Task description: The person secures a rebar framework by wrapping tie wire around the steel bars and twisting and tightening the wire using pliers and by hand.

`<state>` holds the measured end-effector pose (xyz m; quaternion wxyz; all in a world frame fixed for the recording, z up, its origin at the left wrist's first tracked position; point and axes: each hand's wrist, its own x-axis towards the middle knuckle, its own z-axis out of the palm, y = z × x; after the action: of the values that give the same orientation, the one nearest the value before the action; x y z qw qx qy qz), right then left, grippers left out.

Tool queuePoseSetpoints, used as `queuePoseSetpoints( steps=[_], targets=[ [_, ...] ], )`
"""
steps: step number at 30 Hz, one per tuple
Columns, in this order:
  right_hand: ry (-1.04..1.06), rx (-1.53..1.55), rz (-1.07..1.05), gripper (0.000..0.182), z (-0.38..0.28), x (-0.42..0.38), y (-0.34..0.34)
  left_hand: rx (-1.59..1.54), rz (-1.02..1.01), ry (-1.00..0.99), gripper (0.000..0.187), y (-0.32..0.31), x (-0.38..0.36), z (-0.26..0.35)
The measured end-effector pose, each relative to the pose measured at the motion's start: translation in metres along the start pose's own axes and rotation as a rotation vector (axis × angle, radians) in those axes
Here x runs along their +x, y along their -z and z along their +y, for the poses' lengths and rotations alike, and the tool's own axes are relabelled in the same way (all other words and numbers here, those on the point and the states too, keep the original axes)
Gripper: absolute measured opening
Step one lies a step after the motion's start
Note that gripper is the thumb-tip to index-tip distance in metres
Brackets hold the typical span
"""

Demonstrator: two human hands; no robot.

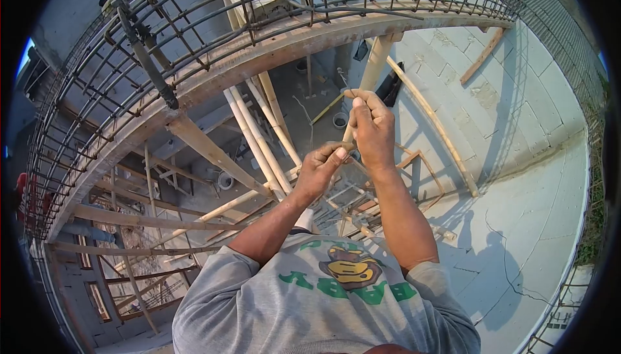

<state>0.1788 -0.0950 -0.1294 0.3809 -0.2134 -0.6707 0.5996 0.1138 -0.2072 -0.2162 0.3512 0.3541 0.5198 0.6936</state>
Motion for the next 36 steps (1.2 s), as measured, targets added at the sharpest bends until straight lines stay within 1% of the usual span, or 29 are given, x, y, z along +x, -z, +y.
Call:
queuePoseSetpoints(
  steps=[1, 2, 4, 6, 7, 10, 13, 16, 17, 19, 20, 22, 23, 24, 26, 29, 32, 33, 36],
  targets=[
    [0.063, -0.082, -0.004, 0.024, -0.001, 0.004, 0.001, 0.017, 0.003, 0.002, 0.049, 0.007, 0.010, 0.003],
    [0.128, -0.164, -0.005, 0.024, -0.003, 0.007, 0.000, 0.038, 0.057, -0.039, 0.050, 0.011, 0.022, 0.011],
    [0.133, -0.182, -0.032, 0.021, -0.001, 0.006, -0.006, 0.071, 0.163, -0.122, 0.052, 0.016, 0.045, 0.031],
    [0.175, -0.218, -0.046, 0.020, 0.002, 0.005, -0.013, 0.090, 0.151, -0.161, 0.054, 0.022, 0.066, 0.050],
    [0.158, -0.264, -0.051, 0.019, -0.002, 0.006, -0.014, 0.154, 0.146, -0.161, 0.049, 0.024, 0.072, 0.060],
    [0.191, -0.298, -0.029, 0.019, 0.002, 0.016, -0.016, 0.187, 0.062, -0.145, 0.041, 0.030, 0.083, 0.077],
    [0.222, -0.387, 0.006, 0.018, -0.007, 0.024, -0.017, 0.261, 0.049, -0.206, 0.037, 0.038, 0.100, 0.079],
    [0.319, -0.466, 0.018, 0.018, -0.037, 0.038, -0.014, 0.318, 0.033, -0.301, 0.034, 0.038, 0.121, 0.097],
    [0.401, -0.499, 0.039, 0.019, -0.046, 0.047, -0.011, 0.339, 0.032, -0.337, 0.033, 0.037, 0.127, 0.108],
    [0.499, -0.589, 0.073, 0.018, -0.077, 0.065, -0.006, 0.414, 0.079, -0.320, 0.035, 0.032, 0.129, 0.150],
    [0.584, -0.631, 0.113, 0.019, -0.089, 0.079, -0.001, 0.450, 0.102, -0.312, 0.037, 0.031, 0.131, 0.166],
    [0.533, -0.744, 0.136, 0.021, -0.128, 0.097, 0.003, 0.381, 0.234, -0.477, 0.039, 0.033, 0.149, 0.179],
    [0.648, -0.838, 0.165, 0.023, -0.134, 0.114, 0.010, 0.345, 0.299, -0.557, 0.039, 0.035, 0.159, 0.184],
    [0.634, -0.906, 0.175, 0.023, -0.144, 0.126, 0.011, 0.318, 0.333, -0.649, 0.044, 0.039, 0.170, 0.189],
    [0.604, -1.040, 0.196, 0.024, -0.166, 0.145, 0.011, 0.184, 0.416, -0.745, 0.047, 0.039, 0.192, 0.199],
    [0.593, -1.199, 0.196, 0.026, -0.187, 0.165, 0.000, 0.021, 0.306, -0.622, 0.060, 0.039, 0.217, 0.212],
    [0.714, -1.318, 0.156, 0.029, -0.178, 0.193, -0.004, -0.114, 0.358, -0.549, 0.059, 0.033, 0.236, 0.207],
    [0.666, -1.355, 0.130, 0.031, -0.179, 0.196, -0.007, -0.287, 0.270, -0.537, 0.053, 0.032, 0.238, 0.209],
    [0.593, -1.366, 0.134, 0.032, -0.181, 0.206, -0.014, -0.289, 0.281, -0.469, 0.051, 0.032, 0.244, 0.210]
  ],
)
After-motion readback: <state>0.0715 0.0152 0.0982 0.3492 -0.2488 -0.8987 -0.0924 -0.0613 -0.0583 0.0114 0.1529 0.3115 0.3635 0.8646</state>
